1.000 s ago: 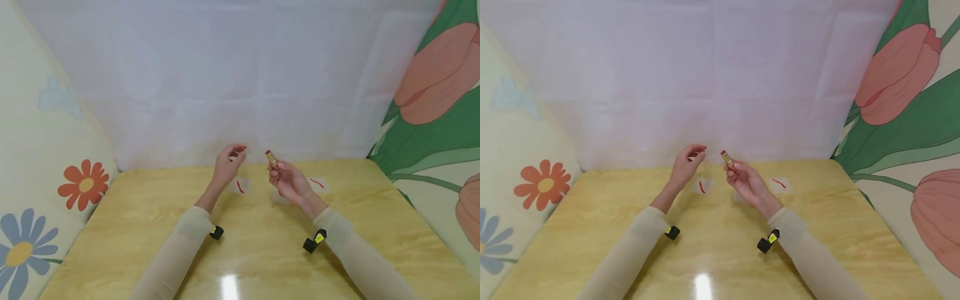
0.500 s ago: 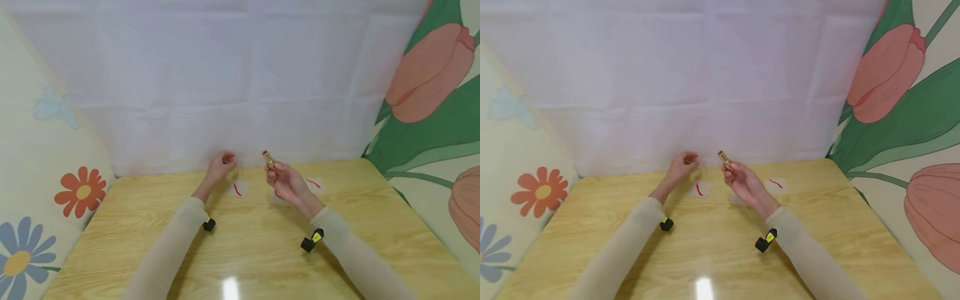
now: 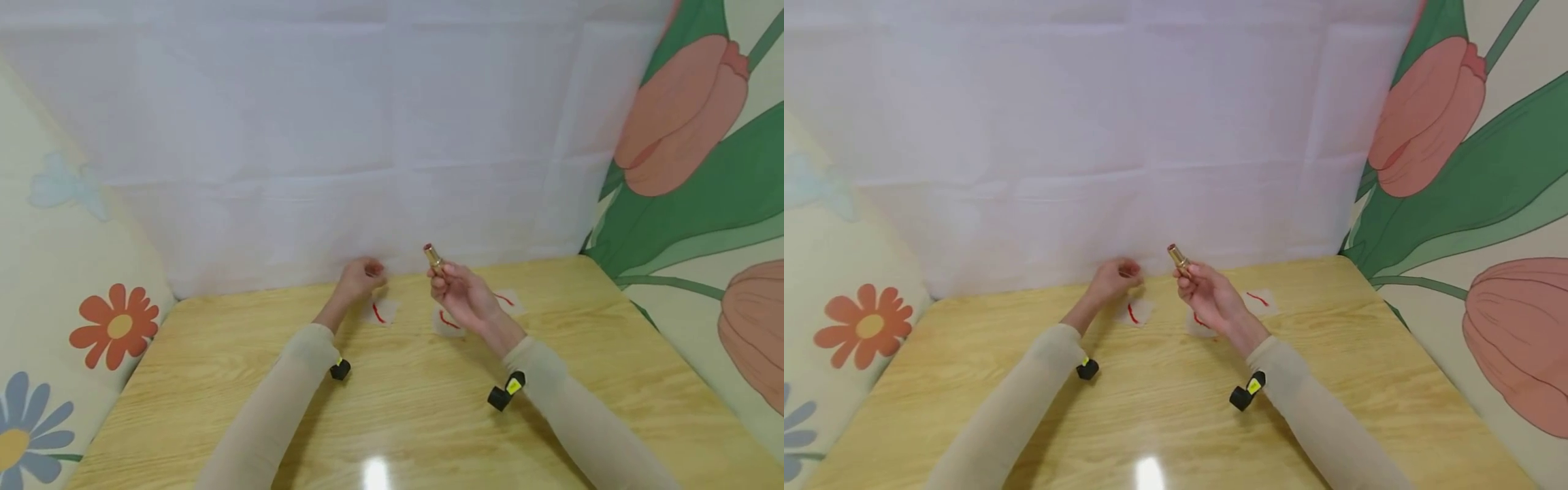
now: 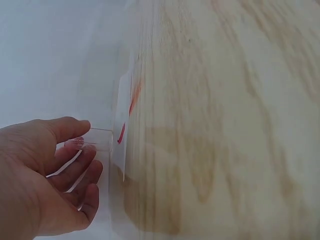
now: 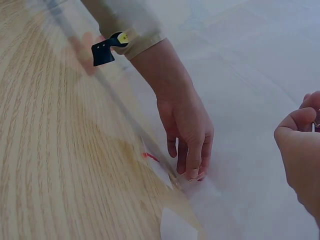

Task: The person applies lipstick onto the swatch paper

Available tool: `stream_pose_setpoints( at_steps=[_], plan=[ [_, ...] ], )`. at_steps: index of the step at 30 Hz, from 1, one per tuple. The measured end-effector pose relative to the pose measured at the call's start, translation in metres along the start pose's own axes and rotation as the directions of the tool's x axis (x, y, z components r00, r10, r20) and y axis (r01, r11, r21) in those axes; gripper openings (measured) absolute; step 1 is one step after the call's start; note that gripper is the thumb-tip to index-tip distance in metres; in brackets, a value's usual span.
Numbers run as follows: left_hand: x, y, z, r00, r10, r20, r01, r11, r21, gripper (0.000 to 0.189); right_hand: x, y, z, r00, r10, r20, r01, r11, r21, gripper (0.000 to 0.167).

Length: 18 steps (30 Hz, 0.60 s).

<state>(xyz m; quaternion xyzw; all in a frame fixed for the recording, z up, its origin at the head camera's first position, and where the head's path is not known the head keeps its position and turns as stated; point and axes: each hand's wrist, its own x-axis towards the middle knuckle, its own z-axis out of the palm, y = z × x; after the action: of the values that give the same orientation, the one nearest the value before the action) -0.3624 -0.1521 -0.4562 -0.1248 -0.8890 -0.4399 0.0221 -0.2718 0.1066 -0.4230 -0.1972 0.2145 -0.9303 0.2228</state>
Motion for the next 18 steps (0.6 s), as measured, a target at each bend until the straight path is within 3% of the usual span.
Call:
stream_pose_setpoints(
  at_steps=[9,18],
  plan=[
    [0.000,0.003,-0.007,0.999,0.032,-0.040,-0.030,0.999,0.040,0.020,0.009,0.001,0.005,1.000,0.002,0.010,-0.002,1.000,-0.004,0.016],
    [-0.007,0.032,-0.006,0.996,0.053,-0.068,-0.058,0.996,-0.072,0.025,0.013,-0.001,0.007,1.000,-0.006,0.021,0.007,0.999,-0.039,0.024]
  ],
)
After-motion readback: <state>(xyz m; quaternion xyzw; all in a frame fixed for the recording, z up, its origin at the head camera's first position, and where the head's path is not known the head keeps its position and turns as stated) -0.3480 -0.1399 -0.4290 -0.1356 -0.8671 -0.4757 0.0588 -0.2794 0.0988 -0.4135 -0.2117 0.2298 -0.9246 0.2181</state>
